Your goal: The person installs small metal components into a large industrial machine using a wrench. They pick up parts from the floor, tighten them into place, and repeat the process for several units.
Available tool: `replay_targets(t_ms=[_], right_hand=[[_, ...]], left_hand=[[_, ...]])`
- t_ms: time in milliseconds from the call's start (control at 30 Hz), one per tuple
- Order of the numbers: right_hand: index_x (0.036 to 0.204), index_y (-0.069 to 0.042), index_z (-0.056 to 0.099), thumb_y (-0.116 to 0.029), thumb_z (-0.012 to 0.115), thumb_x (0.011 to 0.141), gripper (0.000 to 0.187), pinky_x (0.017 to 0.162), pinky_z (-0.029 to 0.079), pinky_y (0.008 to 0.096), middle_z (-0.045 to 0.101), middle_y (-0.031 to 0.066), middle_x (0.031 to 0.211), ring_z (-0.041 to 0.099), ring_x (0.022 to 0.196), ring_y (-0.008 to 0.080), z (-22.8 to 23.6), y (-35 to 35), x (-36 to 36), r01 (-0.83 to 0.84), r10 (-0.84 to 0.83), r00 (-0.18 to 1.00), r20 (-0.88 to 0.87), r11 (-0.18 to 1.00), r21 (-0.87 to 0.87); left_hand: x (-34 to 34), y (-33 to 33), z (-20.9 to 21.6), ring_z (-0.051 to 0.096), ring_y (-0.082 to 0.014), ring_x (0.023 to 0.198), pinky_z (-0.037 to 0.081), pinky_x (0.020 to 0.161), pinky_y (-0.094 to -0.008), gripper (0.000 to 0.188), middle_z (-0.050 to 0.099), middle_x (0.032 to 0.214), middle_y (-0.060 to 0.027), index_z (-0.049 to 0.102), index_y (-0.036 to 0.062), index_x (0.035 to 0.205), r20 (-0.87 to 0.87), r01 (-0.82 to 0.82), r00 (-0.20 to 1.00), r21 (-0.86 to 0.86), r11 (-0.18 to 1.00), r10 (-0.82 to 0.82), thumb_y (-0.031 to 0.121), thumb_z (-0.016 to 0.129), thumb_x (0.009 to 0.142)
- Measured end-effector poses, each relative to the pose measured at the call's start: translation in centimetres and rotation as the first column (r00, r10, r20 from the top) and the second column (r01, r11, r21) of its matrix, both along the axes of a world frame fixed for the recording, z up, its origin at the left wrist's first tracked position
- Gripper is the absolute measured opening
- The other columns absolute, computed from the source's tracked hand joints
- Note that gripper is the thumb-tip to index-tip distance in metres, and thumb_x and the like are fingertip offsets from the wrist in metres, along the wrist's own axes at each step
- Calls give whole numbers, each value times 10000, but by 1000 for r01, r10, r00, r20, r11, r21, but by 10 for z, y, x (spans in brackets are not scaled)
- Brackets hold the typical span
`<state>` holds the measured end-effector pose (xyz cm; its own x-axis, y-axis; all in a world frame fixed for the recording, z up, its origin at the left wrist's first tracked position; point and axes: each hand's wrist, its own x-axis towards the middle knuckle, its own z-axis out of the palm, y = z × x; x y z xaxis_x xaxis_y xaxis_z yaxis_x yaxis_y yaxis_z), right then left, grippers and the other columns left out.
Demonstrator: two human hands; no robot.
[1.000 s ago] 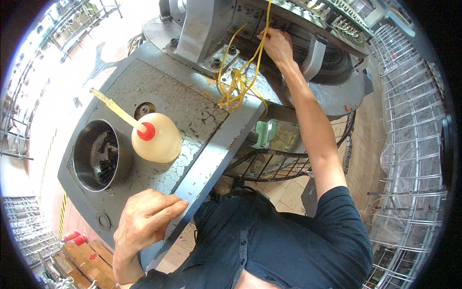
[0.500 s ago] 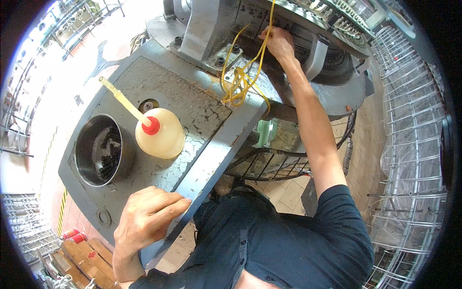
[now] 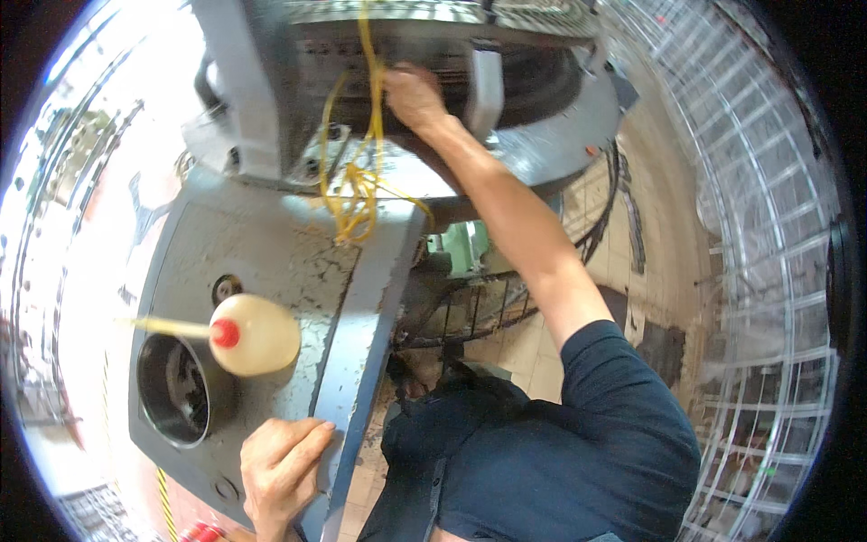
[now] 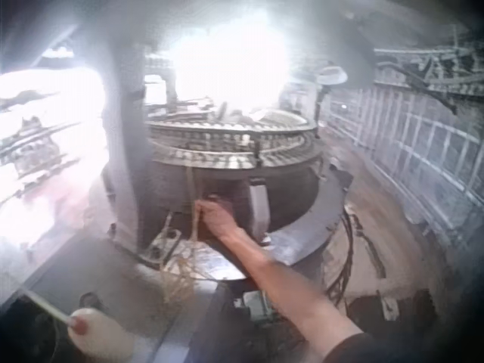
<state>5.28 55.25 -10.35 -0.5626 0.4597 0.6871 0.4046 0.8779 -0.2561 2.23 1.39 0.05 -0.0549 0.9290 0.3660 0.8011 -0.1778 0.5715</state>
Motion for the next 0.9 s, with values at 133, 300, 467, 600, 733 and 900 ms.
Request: replay_targets(t_ms=[133,300,467,600,733,900], right_hand=[[1156,-165,746,-13,601,903,328,790,625,418,751,178,966,753,884,328,2,0,4,73,-73,997,-4,996,48],[1062,-86,752,15,593,873,266,962,564,456,764,165,1001,740,995,352,18,-12,0,-93,100,992,71,990,-104],[882,-86,754,-19,580,851,188,916,581,434,768,150,886,757,946,313,20,-15,-7,-106,72,987,142,961,256],[907,-66,754,-58,605,869,154,849,620,434,766,150,971,754,960,311,11,-17,-9,-113,112,994,18,992,58],[916,-19,745,-83,610,895,151,800,630,426,752,181,988,756,927,333,2,-25,-17,-217,215,976,-31,967,-136],[956,0,740,-59,611,845,180,787,626,416,764,160,889,768,849,299,-2,-20,-36,-108,116,984,-138,992,66]], left_hand=[[6,3,-10,689,-289,726,535,655,-350,353,732,885,-169,744,-18,1010,22,-53,998,2,999,53,-65,710,662],[19,18,-19,709,-302,771,563,732,-349,352,730,916,-196,734,-27,1059,-45,-138,990,-76,988,135,-154,681,735],[54,36,-10,722,-312,820,565,757,-359,347,731,944,-201,734,-16,1104,-261,-157,956,-73,985,133,-150,732,784],[105,64,-4,706,-307,767,549,689,-352,308,730,902,-192,733,-37,1056,-270,-183,949,-43,982,165,-165,724,777],[165,98,-11,709,-274,749,544,654,-329,303,742,897,-183,744,-45,1007,-217,-174,962,-21,985,165,-176,697,738],[215,126,-18,707,-252,724,536,615,-326,229,749,877,-159,761,-26,943,-176,-157,972,18,987,158,-113,746,731]])
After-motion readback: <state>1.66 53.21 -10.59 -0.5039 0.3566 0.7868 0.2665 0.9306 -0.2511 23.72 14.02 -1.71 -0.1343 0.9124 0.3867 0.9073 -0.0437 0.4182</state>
